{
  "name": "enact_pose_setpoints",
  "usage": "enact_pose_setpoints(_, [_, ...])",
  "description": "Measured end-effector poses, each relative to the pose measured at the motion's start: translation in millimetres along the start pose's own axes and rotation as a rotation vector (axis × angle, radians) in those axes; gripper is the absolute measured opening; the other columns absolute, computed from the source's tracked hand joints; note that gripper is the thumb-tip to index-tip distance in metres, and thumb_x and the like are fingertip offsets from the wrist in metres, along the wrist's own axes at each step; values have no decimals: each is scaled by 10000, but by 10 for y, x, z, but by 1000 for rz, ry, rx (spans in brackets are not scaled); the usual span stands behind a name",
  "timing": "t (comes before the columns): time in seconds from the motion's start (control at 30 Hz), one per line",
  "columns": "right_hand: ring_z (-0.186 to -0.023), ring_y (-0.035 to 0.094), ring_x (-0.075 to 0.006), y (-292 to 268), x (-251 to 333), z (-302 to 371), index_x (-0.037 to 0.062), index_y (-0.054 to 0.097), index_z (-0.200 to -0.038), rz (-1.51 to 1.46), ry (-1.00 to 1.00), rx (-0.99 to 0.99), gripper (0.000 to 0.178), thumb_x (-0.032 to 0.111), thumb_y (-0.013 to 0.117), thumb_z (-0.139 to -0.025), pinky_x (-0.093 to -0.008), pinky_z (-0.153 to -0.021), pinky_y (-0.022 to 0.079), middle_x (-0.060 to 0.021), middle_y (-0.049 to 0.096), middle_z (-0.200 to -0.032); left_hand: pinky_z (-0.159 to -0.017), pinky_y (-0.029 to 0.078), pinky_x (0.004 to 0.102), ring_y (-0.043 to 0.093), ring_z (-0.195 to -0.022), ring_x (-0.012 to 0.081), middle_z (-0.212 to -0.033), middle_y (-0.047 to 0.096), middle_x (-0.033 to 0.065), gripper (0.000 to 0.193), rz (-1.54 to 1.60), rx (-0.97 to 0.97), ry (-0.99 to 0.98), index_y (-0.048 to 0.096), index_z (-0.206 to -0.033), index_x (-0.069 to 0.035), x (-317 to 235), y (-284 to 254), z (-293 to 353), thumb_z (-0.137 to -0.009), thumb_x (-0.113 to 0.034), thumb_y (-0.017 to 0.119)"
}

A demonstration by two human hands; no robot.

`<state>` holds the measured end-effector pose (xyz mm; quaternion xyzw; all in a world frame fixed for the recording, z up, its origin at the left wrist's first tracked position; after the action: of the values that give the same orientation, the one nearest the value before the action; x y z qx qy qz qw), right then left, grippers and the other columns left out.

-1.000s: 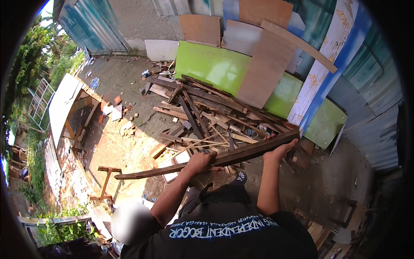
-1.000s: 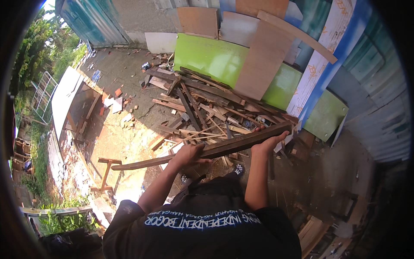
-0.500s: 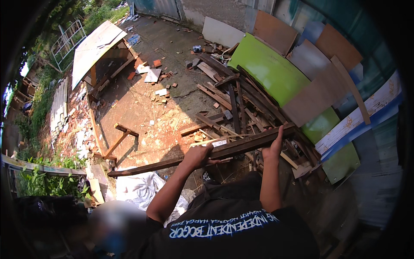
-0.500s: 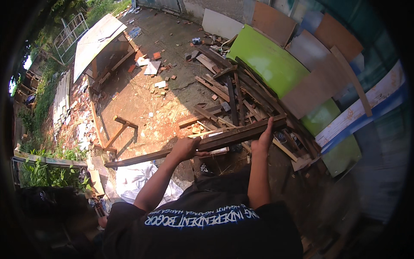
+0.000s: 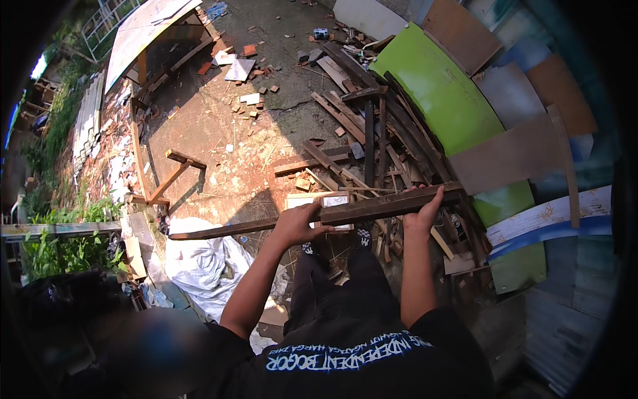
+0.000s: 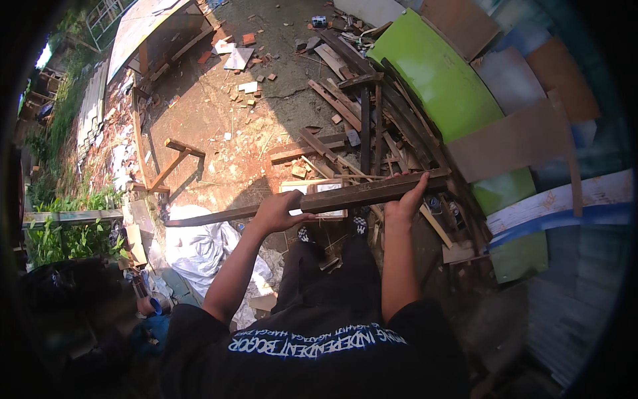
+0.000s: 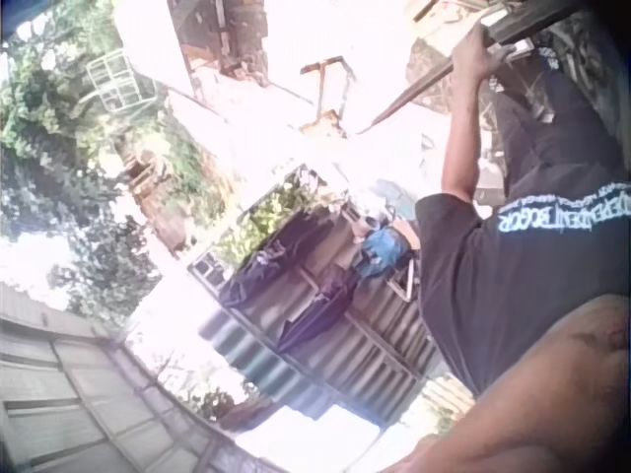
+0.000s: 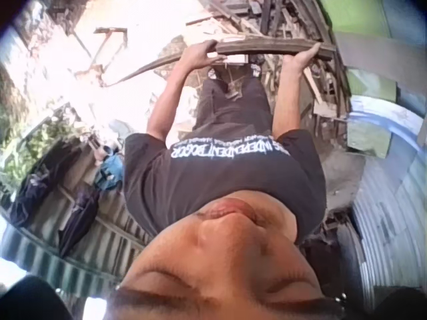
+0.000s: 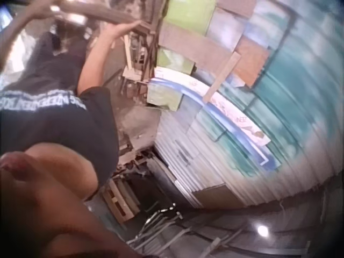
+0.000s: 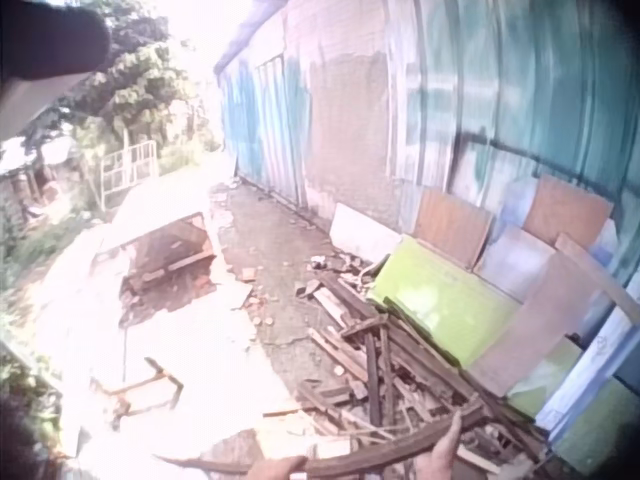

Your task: The person sits on the ground and sands a wooden frame using a hand saw. They repeatedly move the saw back and forth across the frame's surface, occasionally lifting and repositioning the frame to access different areas.

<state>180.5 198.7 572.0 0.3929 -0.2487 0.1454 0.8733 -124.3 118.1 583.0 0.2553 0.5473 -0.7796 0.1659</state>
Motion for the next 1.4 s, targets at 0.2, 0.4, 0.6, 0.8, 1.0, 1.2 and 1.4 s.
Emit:
enact_pose_setpoints(0.2, [-889, 555, -234, -762, -658, -1124, 57, 499, -1008, 35, 117, -76, 520, 566, 588, -949, -422, -840, 492, -73, 541, -947, -809, 548, 460, 689, -929, 377, -997, 716, 170, 690, -14, 64, -171, 659, -1162, -70, 589, 943, -418, -794, -653, 690])
enact_pose_setpoints(0.4, [-914, 570, -245, -1784, -1668, -2102, 106, 489, -1034, 49, 192, -66, 435, 523, 592, -967, -461, -884, 494, -69, 560, -966, -751, 531, 448, 672, -875, 368, -938, 688, 155, 541, 0, 42, -174, 644, -1083, -70, 1548, 1983, -993, -759, -469, 810])
enact_pose_setpoints(0.6, [-931, 570, -242, -2804, -2682, -2795, 104, 492, -1064, 69, 246, -17, 443, 527, 580, -971, -497, -914, 505, -81, 555, -983, -727, 547, 423, 692, -852, 312, -929, 699, 114, 576, -45, 20, -148, 662, -1089, -62, 2501, 3188, -1090, -779, -534, 772])
enact_pose_setpoints(0.8, [-987, 574, -257, -2977, -2580, -2865, 80, 483, -1085, 77, 166, 172, 450, 500, 596, -971, -498, -1012, 479, -88, 558, -1013, -780, 564, 382, 702, -903, 323, -977, 704, 144, 513, 104, -158, -70, 659, -1129, -13, 2620, 3738, -1080, -730, -273, 848])
enact_pose_setpoints(1.0, [-1031, 595, -257, -2736, -1819, -2391, 78, 491, -1138, 43, 55, 363, 487, 513, 611, -957, -479, -1020, 473, -91, 585, -1058, -812, 553, 395, 699, -907, 329, -973, 702, 191, 545, 37, -308, 130, 640, -1171, 18, 2067, 3587, -932, -734, -256, 814])
enact_pose_setpoints(1.2, [-1128, 586, -304, -2884, -1462, -2189, 44, 540, -1266, 83, 128, 341, 621, 461, 754, -858, -521, -1033, 447, -130, 620, -1137, -779, 546, 392, 700, -858, 319, -955, 710, 187, 540, -3, -335, 116, 645, -1173, 11, 1574, 3556, -720, -779, -330, 788])
enact_pose_setpoints(1.4, [-1081, 585, -294, -2865, -1268, -2062, 68, 564, -1236, 128, 84, 348, 444, 298, 727, -892, -534, -983, 449, -131, 610, -1137, -734, 563, 398, 724, -825, 310, -913, 726, 180, 530, -7, -431, 216, 676, -1107, -33, 1533, 3707, -488, -795, -443, 798])
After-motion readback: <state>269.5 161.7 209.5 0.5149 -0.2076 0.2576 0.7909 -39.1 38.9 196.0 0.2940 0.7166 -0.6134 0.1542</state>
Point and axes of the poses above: each hand's wrist, its own z-axis away from the middle knuckle, its own y-axis out of the palm, x = y × z, the point moved 6 cm from there along -z, towards the middle knuckle
